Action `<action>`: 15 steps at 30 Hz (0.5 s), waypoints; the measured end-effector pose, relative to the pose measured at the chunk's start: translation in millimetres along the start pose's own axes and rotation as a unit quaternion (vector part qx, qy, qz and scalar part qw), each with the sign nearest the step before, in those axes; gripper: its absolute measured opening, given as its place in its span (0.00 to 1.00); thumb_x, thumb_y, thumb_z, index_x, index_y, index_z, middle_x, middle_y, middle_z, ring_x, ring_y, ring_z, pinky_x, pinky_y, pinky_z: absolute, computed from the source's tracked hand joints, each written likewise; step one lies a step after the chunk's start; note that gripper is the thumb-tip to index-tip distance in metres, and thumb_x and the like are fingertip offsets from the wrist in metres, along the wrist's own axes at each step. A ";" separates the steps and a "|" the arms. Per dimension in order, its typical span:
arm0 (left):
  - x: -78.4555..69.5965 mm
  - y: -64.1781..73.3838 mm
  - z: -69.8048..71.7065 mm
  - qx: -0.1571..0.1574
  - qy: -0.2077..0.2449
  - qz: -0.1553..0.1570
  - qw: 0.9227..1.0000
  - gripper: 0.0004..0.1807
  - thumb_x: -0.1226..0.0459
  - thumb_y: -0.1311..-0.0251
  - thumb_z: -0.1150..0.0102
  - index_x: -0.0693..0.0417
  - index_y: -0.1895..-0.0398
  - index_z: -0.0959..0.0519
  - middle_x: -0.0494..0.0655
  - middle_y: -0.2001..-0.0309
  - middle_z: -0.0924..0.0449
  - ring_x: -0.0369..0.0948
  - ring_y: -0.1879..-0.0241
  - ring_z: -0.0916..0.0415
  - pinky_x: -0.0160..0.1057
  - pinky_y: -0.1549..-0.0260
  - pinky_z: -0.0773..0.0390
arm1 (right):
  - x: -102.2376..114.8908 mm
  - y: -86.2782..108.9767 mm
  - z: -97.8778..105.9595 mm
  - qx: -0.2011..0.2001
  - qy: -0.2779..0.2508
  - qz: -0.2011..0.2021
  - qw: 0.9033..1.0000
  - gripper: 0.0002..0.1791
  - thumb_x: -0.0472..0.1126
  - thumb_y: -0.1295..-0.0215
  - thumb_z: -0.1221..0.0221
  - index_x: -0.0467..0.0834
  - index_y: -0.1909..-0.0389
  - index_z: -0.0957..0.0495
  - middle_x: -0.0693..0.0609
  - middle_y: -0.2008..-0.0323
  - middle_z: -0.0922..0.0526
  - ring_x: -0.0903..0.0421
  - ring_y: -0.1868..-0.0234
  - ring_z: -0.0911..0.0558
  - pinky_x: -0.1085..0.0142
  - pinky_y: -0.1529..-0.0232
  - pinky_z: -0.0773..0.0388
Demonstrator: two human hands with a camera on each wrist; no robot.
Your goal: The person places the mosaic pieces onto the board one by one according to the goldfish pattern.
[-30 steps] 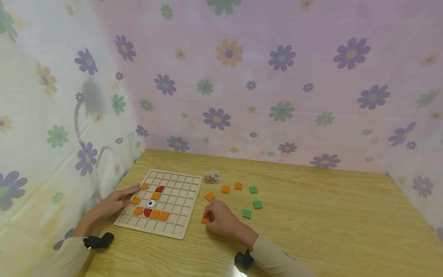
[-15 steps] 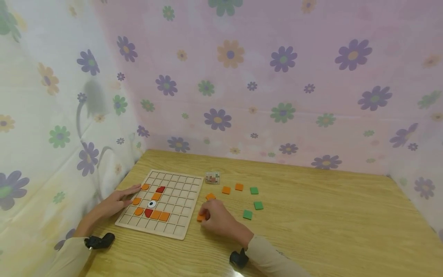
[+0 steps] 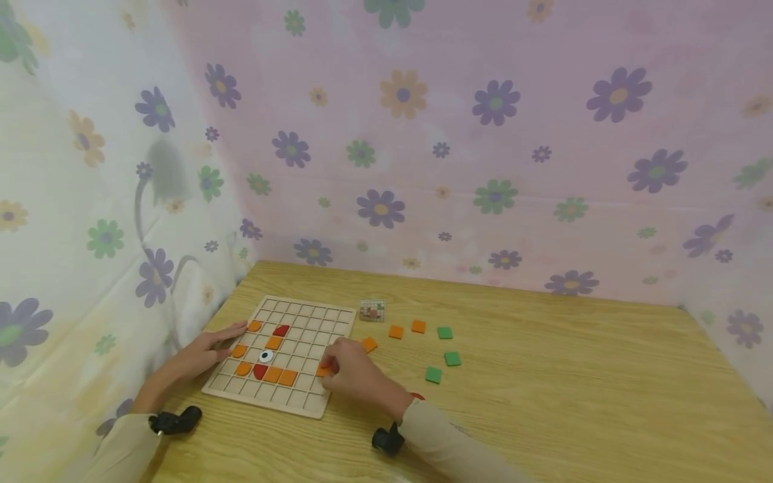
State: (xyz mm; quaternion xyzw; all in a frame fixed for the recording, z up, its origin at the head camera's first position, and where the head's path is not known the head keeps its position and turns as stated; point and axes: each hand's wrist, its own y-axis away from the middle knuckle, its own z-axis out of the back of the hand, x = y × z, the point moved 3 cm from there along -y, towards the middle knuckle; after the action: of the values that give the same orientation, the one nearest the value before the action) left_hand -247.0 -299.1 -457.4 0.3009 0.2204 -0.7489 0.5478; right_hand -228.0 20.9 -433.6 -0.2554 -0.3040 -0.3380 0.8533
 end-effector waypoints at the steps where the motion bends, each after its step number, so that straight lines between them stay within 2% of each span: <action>1: 0.3 0.3 0.0 -0.001 0.000 0.000 1.000 0.29 0.75 0.38 0.53 0.62 0.31 0.38 0.57 0.29 0.45 0.57 0.29 0.54 0.59 0.38 0.49 | 1.6 -3.0 -1.6 -0.001 -0.002 0.001 1.000 0.08 0.30 0.51 0.39 0.41 0.69 0.18 0.53 0.71 0.24 0.64 0.73 0.28 0.73 0.72 0.28; 9: 1.4 1.2 0.1 -0.004 -0.003 0.000 1.000 0.29 0.75 0.38 0.53 0.62 0.31 0.38 0.57 0.30 0.44 0.57 0.30 0.54 0.59 0.38 0.49 | 9.1 -24.5 -16.5 0.003 0.003 0.007 1.000 0.07 0.30 0.52 0.38 0.40 0.70 0.17 0.52 0.73 0.23 0.64 0.74 0.28 0.74 0.73 0.29; 15: -0.5 0.4 0.6 0.003 0.013 0.001 1.000 0.29 0.75 0.37 0.54 0.62 0.31 0.38 0.58 0.29 0.46 0.57 0.29 0.55 0.51 0.36 0.48 | 10.5 -40.1 -24.9 0.010 0.004 0.004 1.000 0.07 0.30 0.52 0.38 0.41 0.70 0.16 0.54 0.73 0.23 0.65 0.75 0.29 0.74 0.73 0.29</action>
State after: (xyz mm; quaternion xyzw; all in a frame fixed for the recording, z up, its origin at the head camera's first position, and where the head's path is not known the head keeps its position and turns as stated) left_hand -246.7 -299.3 -456.6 0.3119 0.2251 -0.7450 0.5450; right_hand -242.6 -25.1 -434.1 -0.2471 -0.3026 -0.3328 0.8583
